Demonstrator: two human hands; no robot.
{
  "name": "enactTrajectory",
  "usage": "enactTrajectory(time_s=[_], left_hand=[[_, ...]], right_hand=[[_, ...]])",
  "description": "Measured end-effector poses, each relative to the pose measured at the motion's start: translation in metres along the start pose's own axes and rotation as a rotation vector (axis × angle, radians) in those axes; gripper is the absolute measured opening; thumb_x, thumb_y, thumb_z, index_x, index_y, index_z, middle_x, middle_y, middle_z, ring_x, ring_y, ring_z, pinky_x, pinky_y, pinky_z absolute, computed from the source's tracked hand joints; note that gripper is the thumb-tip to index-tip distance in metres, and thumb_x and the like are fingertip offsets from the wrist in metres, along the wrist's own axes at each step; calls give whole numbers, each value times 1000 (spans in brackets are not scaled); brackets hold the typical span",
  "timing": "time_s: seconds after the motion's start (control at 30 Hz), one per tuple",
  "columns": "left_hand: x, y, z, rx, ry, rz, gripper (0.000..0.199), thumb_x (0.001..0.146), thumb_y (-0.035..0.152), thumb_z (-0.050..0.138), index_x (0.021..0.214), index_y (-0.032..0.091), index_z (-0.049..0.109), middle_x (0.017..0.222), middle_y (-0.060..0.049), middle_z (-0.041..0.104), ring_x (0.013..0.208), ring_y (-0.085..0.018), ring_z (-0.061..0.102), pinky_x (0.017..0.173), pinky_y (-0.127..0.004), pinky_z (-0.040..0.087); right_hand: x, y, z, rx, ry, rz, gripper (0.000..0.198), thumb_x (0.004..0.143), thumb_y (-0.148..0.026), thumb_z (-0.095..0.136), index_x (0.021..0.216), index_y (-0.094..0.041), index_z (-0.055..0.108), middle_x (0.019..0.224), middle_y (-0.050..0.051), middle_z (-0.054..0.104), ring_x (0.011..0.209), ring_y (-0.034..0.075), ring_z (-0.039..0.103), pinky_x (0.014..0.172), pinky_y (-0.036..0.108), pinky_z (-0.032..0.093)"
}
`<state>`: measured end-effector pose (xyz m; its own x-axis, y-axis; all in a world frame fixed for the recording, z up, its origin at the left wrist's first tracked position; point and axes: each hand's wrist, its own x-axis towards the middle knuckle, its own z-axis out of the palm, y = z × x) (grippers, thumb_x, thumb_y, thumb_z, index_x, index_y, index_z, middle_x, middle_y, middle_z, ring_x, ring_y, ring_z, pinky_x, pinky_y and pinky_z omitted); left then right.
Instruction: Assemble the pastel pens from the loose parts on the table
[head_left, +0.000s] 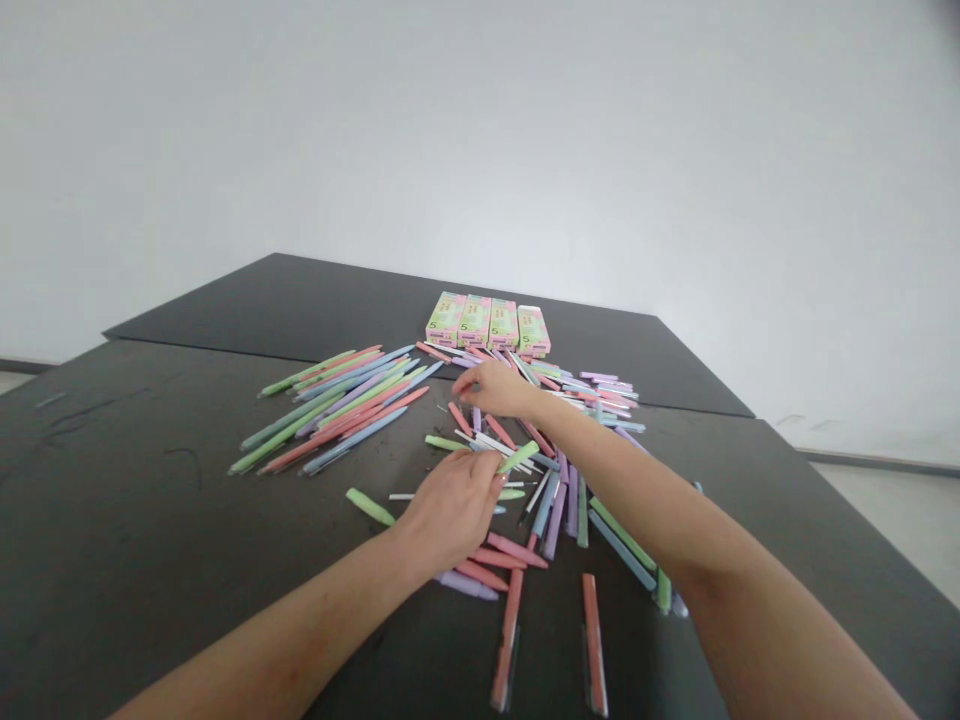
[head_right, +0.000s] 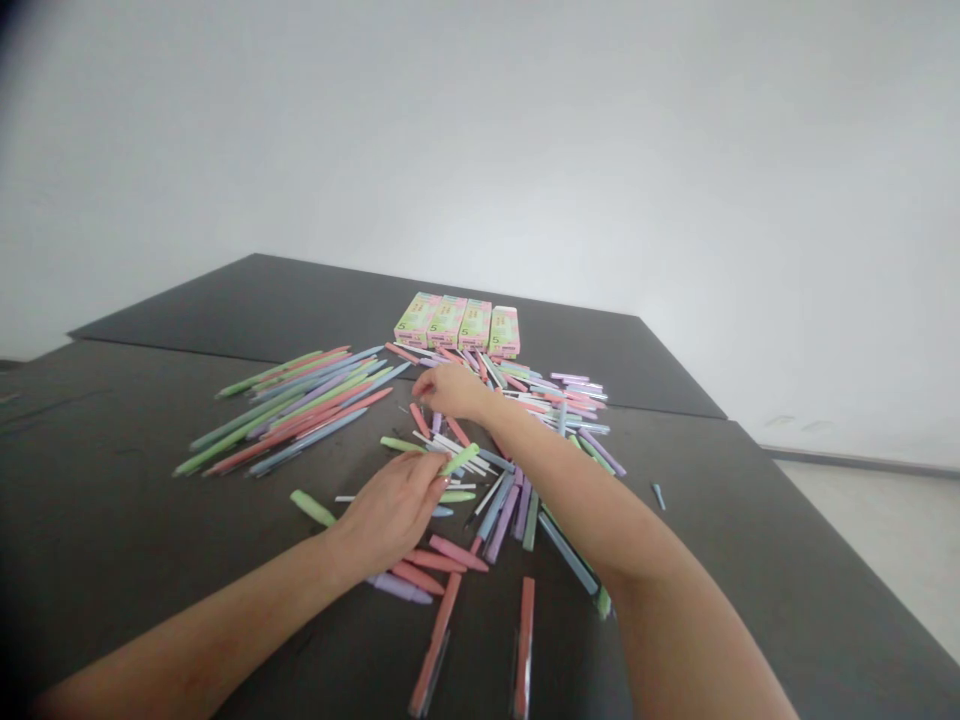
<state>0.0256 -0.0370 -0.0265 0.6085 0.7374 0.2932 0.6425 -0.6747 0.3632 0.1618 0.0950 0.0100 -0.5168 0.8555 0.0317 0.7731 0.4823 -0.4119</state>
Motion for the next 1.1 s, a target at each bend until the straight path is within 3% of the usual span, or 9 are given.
enactTrajectory(time_s=[0.13,0.3,0.43,0.53,0.7,0.8,0.9,1.1], left_hand=[[0,-1,3,15,-33,42,19,96,16,35,101,15,53,91,-9,67,89,-24,61,86,-40,45],[-1,-2,8,23,-45,94,22,97,16,33,105,13,53,95,-10,66,93,-25,61,90,-43,43],[-1,-1,8,52,-48,92,23,97,18,33,104,13,54,95,-11,65,93,-26,59,89,-44,43],[-1,0,7,49,-45,103,22,96,17,34,103,13,54,95,-10,64,93,-26,58,89,-43,43],[-1,1,7,47,-41,111,21,96,16,34,104,13,53,95,-9,63,91,-25,58,88,-42,43],[-1,0,8,49,-38,104,21,96,16,34,104,14,54,95,-9,64,90,-25,58,88,-42,42],[-1,0,8,48,-49,103,23,97,17,33,105,13,54,96,-10,64,91,-25,58,88,-42,42],[-1,1,6,48,-59,94,23,97,18,33,102,14,55,93,-9,64,90,-25,59,88,-42,42]], right_hand=[[-15,11,-13,62,-42,116,22,79,-17,56,91,-16,74,85,4,74,56,12,62,59,24,47],[-49,14,-12,-133,-66,83,20,77,-19,58,86,-18,75,80,3,74,73,17,65,64,24,43],[-69,10,-1,-160,-63,60,24,85,-32,55,97,-18,71,85,4,73,71,16,63,60,24,37],[-77,10,4,-203,-30,116,29,90,-38,50,94,-17,69,82,4,72,67,15,62,57,24,34],[-84,15,6,-216,-7,196,30,93,-38,47,108,-18,63,80,4,71,69,16,62,62,25,37],[-84,15,6,-264,51,181,30,92,-36,47,114,-19,60,94,7,70,79,18,63,67,27,40],[-78,12,8,-275,52,120,25,89,-30,50,106,-20,65,106,8,68,91,19,62,77,28,41],[-62,2,11,-271,39,115,27,88,-36,51,90,-19,71,94,8,71,90,21,62,78,28,41]])
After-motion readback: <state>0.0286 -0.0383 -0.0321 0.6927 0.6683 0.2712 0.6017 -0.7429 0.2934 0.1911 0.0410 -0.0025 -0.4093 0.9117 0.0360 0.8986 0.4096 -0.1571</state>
